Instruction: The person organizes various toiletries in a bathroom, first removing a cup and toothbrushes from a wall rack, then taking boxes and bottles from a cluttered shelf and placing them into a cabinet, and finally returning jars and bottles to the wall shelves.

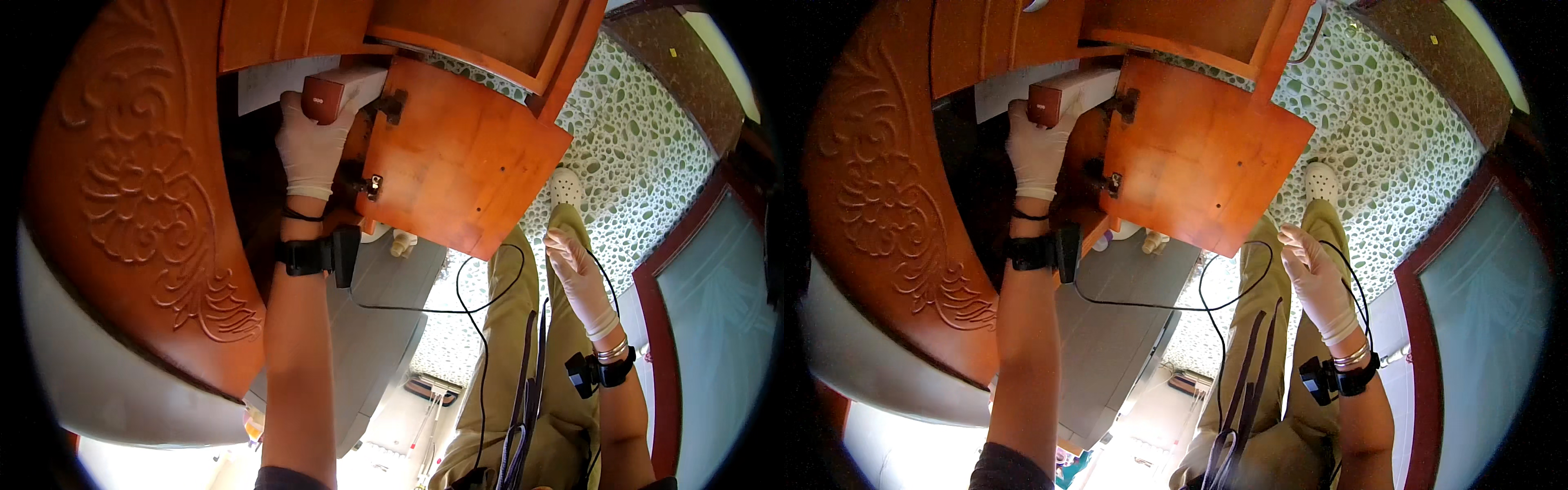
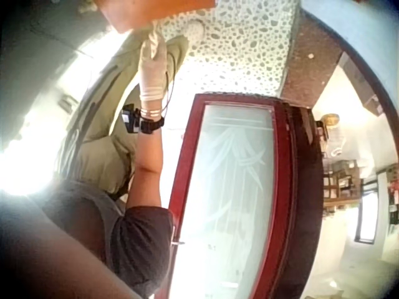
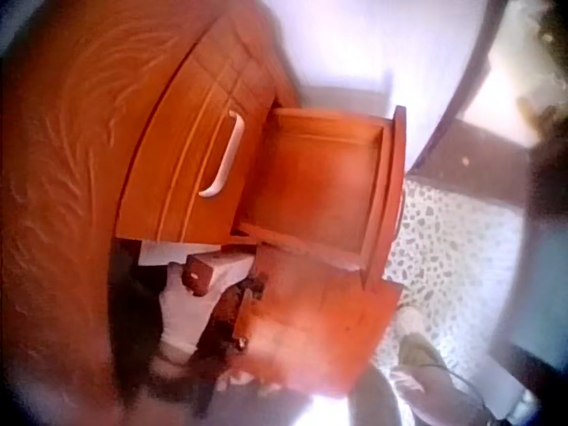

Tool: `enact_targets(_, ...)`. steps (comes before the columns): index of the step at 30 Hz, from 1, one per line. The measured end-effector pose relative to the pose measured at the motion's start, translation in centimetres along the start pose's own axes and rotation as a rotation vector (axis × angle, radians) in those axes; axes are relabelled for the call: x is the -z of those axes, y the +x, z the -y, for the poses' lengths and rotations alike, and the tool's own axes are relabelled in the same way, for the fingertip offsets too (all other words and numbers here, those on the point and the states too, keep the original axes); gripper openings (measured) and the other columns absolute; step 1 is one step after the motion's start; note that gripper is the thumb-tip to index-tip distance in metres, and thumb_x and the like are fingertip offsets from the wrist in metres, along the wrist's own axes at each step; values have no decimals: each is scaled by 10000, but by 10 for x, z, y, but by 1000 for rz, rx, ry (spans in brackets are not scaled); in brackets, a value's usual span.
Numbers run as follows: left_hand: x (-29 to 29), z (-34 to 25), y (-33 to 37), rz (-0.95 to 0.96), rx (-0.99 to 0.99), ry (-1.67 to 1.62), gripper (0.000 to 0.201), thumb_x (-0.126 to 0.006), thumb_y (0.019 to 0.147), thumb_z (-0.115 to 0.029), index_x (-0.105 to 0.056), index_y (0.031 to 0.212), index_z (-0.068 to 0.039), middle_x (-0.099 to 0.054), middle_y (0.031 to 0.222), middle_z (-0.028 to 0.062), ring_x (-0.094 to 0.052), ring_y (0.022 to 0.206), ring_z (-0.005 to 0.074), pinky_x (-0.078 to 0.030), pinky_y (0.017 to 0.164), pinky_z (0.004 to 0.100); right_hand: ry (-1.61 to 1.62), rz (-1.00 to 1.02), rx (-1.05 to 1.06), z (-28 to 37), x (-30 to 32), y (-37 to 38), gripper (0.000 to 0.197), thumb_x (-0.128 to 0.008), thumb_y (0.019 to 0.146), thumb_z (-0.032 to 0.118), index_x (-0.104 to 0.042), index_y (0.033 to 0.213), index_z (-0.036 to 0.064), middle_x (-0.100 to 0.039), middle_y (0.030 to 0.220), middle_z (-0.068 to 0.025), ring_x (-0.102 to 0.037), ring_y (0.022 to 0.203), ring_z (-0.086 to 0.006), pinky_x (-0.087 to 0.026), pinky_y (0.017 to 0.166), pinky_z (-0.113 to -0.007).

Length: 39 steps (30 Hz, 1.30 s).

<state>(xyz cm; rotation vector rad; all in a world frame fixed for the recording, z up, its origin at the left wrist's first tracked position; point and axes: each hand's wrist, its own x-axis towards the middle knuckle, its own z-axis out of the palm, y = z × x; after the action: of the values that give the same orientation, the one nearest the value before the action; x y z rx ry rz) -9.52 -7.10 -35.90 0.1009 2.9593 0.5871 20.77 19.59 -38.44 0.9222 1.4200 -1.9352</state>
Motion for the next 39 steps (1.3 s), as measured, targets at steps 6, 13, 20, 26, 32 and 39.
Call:
enact_targets(6,-5,6,8,-225,78,-434,615,-821,722,-201,-449,1154,29,-578,1078,118,-571,970,176,-489,843,310,23,-14,-2,3,3,-2,439,-552,968,264,-480,1322,14,-578,1218,-82,-528,1144,-150,-397,995,-282)
enact_targets(13,-33,25,34,-486,-74,165,652,-808,751,-283,-514,1176,114,-557,1126,227,-548,1018,308,-493,868,394,14,-12,-2,0,2,-1,497,-569,955,332,-482,1329,17,-584,1208,-78,-530,1139,-153,-390,1003,-290)
enact_targets(20,-51,13,28,-746,-56,-426,475,-759,797,-265,-543,990,112,-569,1062,215,-559,989,299,-527,847,389,-9,-6,-5,0,1,0,509,-574,951,343,-481,1328,14,-582,1216,-90,-529,1146,-162,-390,1008,-298)
enact_targets(26,-46,-7,48,-356,634,-774,335,-653,884,-173,-542,990,124,-599,985,156,-614,850,223,-572,645,259,-27,-11,-25,-7,7,0,485,-562,958,326,-487,1321,13,-584,1218,-94,-535,1142,-170,-391,1014,-312)
enact_targets(32,-40,8,8,-126,374,-829,301,-583,924,-164,-547,1092,83,-620,1020,142,-613,941,200,-537,863,290,-82,-30,49,1,17,-4,439,-548,967,294,-504,1296,6,-593,1212,-105,-535,1156,-179,-383,1030,-311)
enact_targets(39,-80,56,-163,15,-147,560,145,-484,882,-42,-587,983,-25,-611,867,141,-609,779,315,-507,728,384,-28,-59,-19,-5,15,4,431,-489,989,375,-612,1119,-17,-659,1054,-78,-595,987,-156,-434,941,-278)
